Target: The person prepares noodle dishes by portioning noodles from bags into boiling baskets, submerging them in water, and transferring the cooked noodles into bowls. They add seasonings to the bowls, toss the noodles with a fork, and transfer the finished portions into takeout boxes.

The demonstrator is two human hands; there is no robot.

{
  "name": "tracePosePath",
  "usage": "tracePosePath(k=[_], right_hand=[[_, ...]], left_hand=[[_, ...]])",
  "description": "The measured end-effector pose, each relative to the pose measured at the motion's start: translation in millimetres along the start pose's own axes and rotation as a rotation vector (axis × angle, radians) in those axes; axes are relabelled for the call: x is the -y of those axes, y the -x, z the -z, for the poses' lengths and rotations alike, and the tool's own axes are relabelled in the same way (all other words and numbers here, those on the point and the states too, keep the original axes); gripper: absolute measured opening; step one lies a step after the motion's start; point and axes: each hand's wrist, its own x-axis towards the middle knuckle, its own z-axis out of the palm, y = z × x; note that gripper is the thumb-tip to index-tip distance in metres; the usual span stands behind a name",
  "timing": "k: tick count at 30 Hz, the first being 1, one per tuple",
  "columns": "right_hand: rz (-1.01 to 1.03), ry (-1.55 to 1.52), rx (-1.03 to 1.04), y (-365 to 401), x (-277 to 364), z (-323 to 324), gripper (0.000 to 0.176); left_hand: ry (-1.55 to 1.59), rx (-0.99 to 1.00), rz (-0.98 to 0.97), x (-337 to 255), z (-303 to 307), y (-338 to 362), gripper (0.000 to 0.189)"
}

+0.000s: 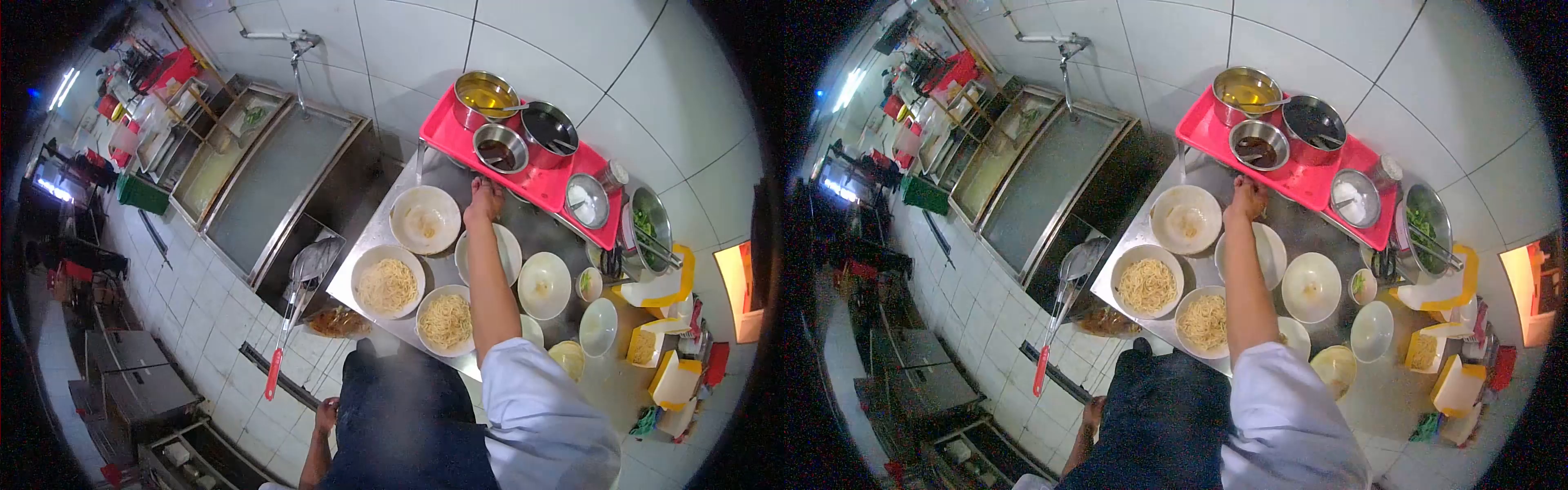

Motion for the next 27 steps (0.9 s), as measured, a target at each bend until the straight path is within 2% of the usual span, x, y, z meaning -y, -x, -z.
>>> tracePosePath(k=[2, 3, 4, 6, 7, 9, 10, 12, 13, 14, 15, 16, 17, 18, 19, 22, 23, 24, 25, 27], right_hand=[[0.196, 0.048, 0.038, -10, -12, 7, 0.007], [0.207, 0.043, 0.035, -5, -11, 9, 0.007], [0.312, 0.097, 0.014, 4, -12, 9, 0.008], [0.506, 0.216, 0.051, 18, -13, 19, 0.009], [0.52, 0.208, 0.046, 32, -7, 22, 0.009], [0.498, 0.361, -0.018, 61, 11, 25, 0.008], [0.512, 0.353, -0.023, 71, 23, 28, 0.008], [0.626, 0.561, 0.072, 91, 43, 47, 0.01], [0.634, 0.56, 0.058, 103, 57, 58, 0.01], [0.671, 0.756, 0.149, 113, 76, 68, 0.012], [0.699, 0.958, 0.241, 125, 95, 77, 0.014], [0.706, 0.963, 0.232, 137, 114, 84, 0.014], [0.718, 1.056, 0.315, 150, 133, 91, 0.016], [0.719, 1.152, 0.395, 165, 152, 99, 0.017], [0.716, 1.162, 0.385, 178, 171, 104, 0.017], [0.868, 1.247, 0.423, 197, 224, 99, 0.017], [0.992, 1.254, 0.361, 194, 240, 91, 0.016], [1.113, 1.259, 0.293, 189, 250, 83, 0.015], [1.131, 1.242, 0.267, 178, 257, 69, 0.016], [1.109, 1.092, 0.254, 146, 265, 32, 0.017]], left_hand=[[0.199, 0.061, 0.068, 67, 17, -36, 0.025], [0.297, 0.087, 0.106, 90, 22, -49, 0.025], [0.291, 0.096, 0.099, 82, 22, -44, 0.025], [0.254, 0.269, -0.765, 50, 19, -17, 0.025], [0.254, 0.283, -0.774, 43, 26, -17, 0.025], [-0.198, 0.094, -0.063, 30, 38, -20, 0.03], [-0.018, 0.084, -0.016, 21, 35, -17, 0.03], [-0.118, 0.115, -0.026, -19, 33, -14, 0.029], [-0.209, 0.138, -0.032, -29, 36, -16, 0.028], [-0.215, 0.15, -0.041, -19, 41, -37, 0.028], [-0.262, 0.144, -0.172, 14, 50, -74, 0.028], [-0.306, 0.137, -0.302, 31, 54, -94, 0.028], [-0.308, 0.148, -0.301, 22, 53, -91, 0.028], [-0.177, 0.178, -0.264, 4, 52, -83, 0.03], [-0.044, 0.205, -0.226, -16, 50, -78, 0.033], [-0.026, 0.182, -0.069, -37, 45, -84, 0.033], [0.007, 0.162, 0.004, -43, 44, -85, 0.033], [-0.042, 0.213, -0.042, -42, 48, -87, 0.032], [-0.051, 0.224, -0.051, -41, 51, -90, 0.032], [-0.035, 0.405, -0.098, -7, 67, -115, 0.031]])
